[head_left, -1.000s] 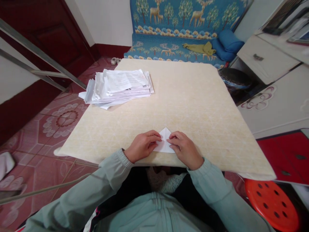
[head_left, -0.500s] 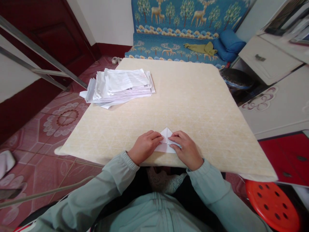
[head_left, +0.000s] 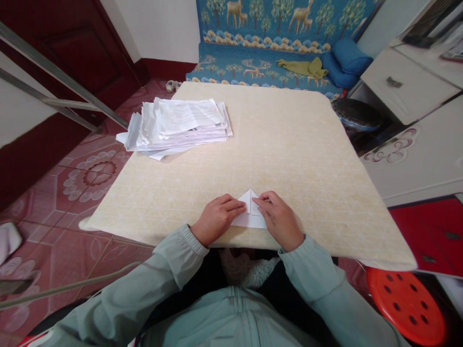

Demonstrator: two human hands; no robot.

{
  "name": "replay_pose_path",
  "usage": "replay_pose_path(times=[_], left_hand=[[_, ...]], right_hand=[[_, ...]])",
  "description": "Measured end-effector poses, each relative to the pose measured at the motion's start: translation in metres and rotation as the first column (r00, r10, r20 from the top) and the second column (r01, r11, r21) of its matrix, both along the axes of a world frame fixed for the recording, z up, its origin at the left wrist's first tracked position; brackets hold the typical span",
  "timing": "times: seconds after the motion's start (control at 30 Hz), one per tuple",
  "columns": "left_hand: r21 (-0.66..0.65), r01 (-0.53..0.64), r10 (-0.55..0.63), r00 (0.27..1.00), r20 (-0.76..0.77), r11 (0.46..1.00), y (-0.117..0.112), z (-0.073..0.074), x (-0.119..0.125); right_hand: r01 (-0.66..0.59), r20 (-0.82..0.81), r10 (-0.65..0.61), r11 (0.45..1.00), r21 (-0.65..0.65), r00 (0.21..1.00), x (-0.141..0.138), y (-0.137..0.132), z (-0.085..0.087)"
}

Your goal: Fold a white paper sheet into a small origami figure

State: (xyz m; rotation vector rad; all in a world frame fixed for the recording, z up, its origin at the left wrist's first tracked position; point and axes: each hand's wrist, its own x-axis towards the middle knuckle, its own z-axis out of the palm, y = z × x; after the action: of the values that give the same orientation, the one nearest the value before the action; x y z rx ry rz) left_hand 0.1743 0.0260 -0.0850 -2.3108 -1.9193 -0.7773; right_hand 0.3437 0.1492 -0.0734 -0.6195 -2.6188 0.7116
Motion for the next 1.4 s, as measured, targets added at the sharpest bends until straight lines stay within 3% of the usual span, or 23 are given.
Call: replay_pose_path(times=[0.2, 0.6, 1.4], left_hand=[[0.025, 0.010, -0.011, 0.999, 0.035, 1.000, 0.000, -0.003, 0.000], [0.061, 0.019, -0.024, 0.996, 0.083, 0.998, 0.000, -0.002, -0.001], [0.040, 0.020, -0.020, 1.000, 0.004, 0.999, -0.001, -0.006, 0.005]], right_hand=[[0.018, 0.080, -0.020, 1.000, 0.025, 0.997, -0.007, 0.006, -0.003], [0.019, 0.070, -0.021, 1.000, 0.019, 0.997, -0.009, 0.006, -0.007], [0.057, -0.006, -0.057, 0.998, -0.018, 0.998, -0.008, 0.003, -0.012]])
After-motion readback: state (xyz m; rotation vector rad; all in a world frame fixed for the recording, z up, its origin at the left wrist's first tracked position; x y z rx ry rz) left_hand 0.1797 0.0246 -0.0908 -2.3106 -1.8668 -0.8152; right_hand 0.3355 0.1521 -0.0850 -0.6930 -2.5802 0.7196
